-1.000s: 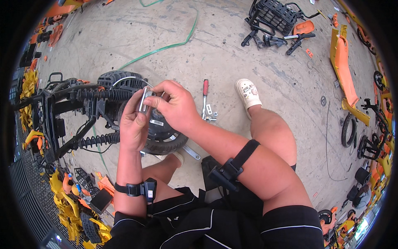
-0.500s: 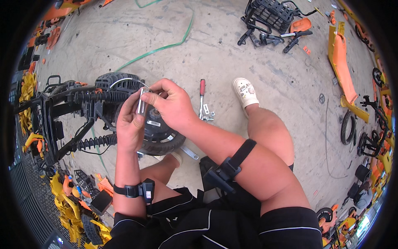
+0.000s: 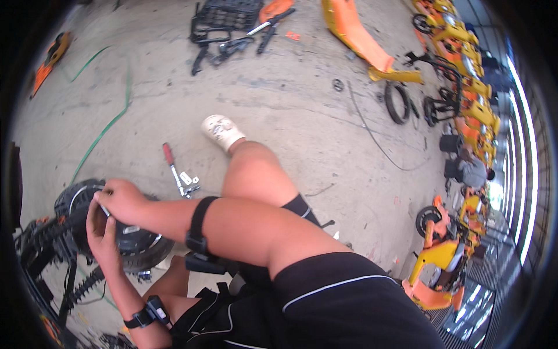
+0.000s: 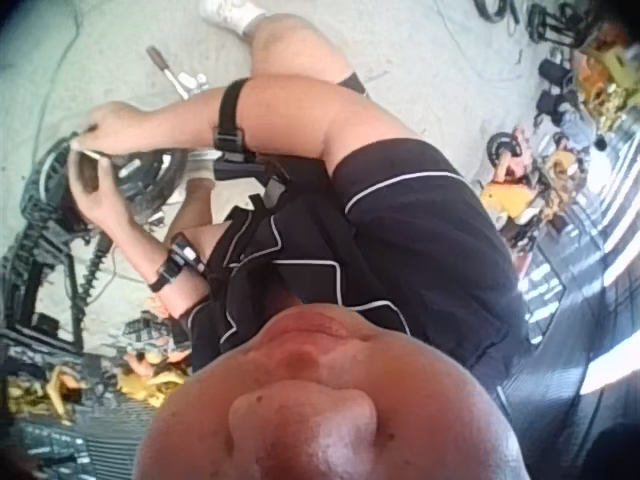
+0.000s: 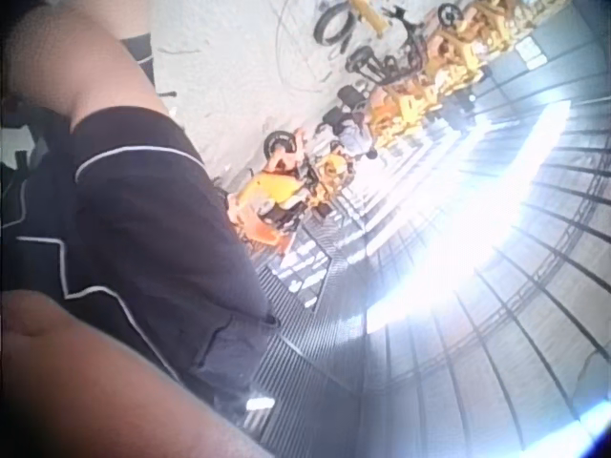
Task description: The person installs a rear wheel motor onto a scooter frame by hand. They align the motor axle with the frame, thread a connector cable through the assembly, and use a wrench to tighten the axle nuts.
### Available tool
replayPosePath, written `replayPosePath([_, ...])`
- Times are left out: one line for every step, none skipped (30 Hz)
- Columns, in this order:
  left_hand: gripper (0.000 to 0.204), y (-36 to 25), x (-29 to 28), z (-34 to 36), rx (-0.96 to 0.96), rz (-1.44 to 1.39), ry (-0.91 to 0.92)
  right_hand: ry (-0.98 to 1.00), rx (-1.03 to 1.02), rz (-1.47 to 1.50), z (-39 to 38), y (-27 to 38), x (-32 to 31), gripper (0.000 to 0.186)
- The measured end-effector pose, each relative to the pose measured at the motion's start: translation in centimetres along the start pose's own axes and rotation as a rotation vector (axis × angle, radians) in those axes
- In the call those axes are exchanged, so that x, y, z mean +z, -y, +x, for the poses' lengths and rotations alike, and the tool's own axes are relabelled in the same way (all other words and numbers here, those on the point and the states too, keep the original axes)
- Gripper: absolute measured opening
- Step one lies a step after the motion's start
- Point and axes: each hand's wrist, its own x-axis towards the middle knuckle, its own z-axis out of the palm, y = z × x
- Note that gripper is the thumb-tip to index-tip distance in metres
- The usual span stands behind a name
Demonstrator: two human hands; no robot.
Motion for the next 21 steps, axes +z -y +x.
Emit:
replayPosePath([0.058,0.2,0.1,0.1,-0.022,0.02,0.001,-0.013,0.009,0.01,0.3,-0.4,0.3,0.035])
replayPosePath([0.058,0.3,0.1,0.2,-0.047,0.05,0.005,-0.026,0.019,0.031,0.1,-0.1,0.2,0.037])
replayPosePath([0.059,0.4,0.4,0.4,-0.048,0.055,0.0,0.019,0.096,0.082,-0.1,0.3,-0.3,0.035])
replayPosePath([0.06,0.8,1.1,0.7,-0.043,0.077,0.003,-0.004,0.098,-0.009,0.0,0.1,-1.0,0.036])
replayPosePath([0.061,1.2,1.3,0.7,-0.037,0.123,-0.003,-0.013,0.1,-0.078,0.4,-0.5,-0.7,0.036])
replayPosePath([0.062,1.5,1.3,1.0,-0.027,0.167,-0.007,-0.025,0.098,-0.149,0.9,-0.9,-0.4,0.037])
replayPosePath([0.065,2.3,0.8,1.2,-0.039,0.189,-0.011,-0.093,0.073,-0.193,1.0,-1.3,0.2,0.035])
replayPosePath([0.067,2.3,1.5,1.3,-0.023,0.176,-0.047,-0.072,0.109,-0.21,1.0,-1.1,0.2,0.034])
replayPosePath([0.067,2.6,1.4,1.5,0.021,0.213,-0.056,-0.048,0.146,-0.227,1.1,-1.0,0.2,0.033])
replayPosePath([0.067,2.7,1.3,1.6,0.064,0.248,-0.065,-0.024,0.183,-0.245,1.2,-0.9,0.3,0.032])
replayPosePath([0.067,2.6,1.5,1.8,0.057,0.267,-0.062,-0.031,0.184,-0.238,1.2,-0.9,0.2,0.029])
replayPosePath([0.067,2.4,1.8,1.9,0.049,0.285,-0.06,-0.038,0.186,-0.231,1.1,-0.8,0.3,0.027])
replayPosePath([0.067,2.3,2.0,2.0,0.041,0.304,-0.059,-0.043,0.188,-0.224,1.1,-0.8,0.3,0.025])
replayPosePath([0.067,2.3,2.0,2.0,0.035,0.329,-0.062,-0.044,0.19,-0.215,1.1,-0.5,0.4,0.024])
replayPosePath([0.066,2.3,2.0,2.1,0.028,0.355,-0.065,-0.023,0.196,-0.196,0.9,-0.1,0.2,0.023])
replayPosePath([0.066,2.3,1.9,2.0,0.021,0.38,-0.07,-0.022,0.185,-0.203,1.0,-0.2,0.4,0.023])
replayPosePath([0.066,2.2,2.2,2.3,0.074,0.451,-0.065,-0.026,0.174,-0.21,1.1,-0.2,0.5,0.023])
replayPosePath([0.065,1.8,2.4,2.3,0.059,0.496,-0.063,-0.029,0.163,-0.218,1.1,-0.3,0.6,0.024])
replayPosePath([0.065,1.2,2.6,2.1,0.045,0.541,-0.061,0.001,0.163,-0.194,1.0,-0.4,0.4,0.024])
replayPosePath([0.064,0.5,2.7,2.1,0.03,0.588,-0.064,-0.003,0.151,-0.209,0.8,0.0,0.3,0.023])
replayPosePath([0.058,0.5,2.4,2.0,0.014,0.505,-0.05,-0.008,0.139,-0.224,0.7,0.2,0.3,0.023])
